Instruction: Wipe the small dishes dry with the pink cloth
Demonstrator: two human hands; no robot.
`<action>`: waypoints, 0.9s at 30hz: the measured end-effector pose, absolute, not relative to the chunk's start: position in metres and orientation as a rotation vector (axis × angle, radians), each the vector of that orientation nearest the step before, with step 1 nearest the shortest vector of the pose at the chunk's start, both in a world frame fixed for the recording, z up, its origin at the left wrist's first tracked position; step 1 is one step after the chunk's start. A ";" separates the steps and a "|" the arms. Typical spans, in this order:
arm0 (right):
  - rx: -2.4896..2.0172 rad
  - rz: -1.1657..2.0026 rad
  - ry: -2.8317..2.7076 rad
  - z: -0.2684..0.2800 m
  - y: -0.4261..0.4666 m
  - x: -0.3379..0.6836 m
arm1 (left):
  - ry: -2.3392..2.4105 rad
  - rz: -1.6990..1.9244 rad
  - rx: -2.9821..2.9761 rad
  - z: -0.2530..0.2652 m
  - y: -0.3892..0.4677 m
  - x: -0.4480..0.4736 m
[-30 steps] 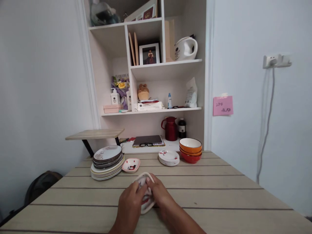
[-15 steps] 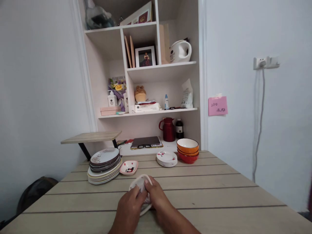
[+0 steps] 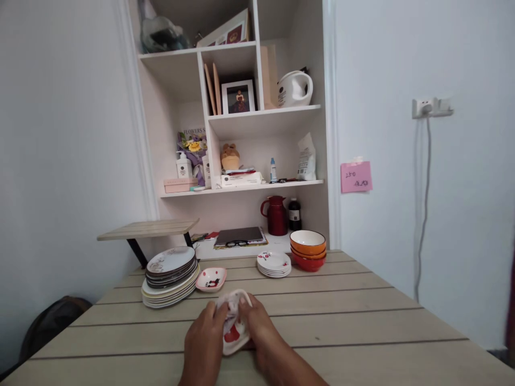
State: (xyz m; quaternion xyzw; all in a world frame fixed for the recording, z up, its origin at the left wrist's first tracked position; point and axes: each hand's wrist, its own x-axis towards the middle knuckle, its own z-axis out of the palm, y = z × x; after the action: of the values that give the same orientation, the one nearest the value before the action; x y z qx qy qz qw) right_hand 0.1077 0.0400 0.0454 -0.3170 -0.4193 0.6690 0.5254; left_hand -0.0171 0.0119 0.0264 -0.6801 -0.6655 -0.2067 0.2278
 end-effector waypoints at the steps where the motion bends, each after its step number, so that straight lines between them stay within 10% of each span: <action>1: -0.729 1.579 -1.008 0.045 0.041 0.108 | -1.777 -0.565 -1.922 0.025 0.012 -0.016; 27: -0.692 1.569 -1.098 0.032 0.049 0.112 | -1.245 -0.698 -1.941 0.007 0.012 -0.011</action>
State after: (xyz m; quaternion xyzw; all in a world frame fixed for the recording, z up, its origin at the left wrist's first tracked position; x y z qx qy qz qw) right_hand 0.1123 0.0494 0.0321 -0.2892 -0.4589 0.6558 0.5251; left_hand -0.0114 0.0117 0.0072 -0.7521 -0.4824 -0.2706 0.3582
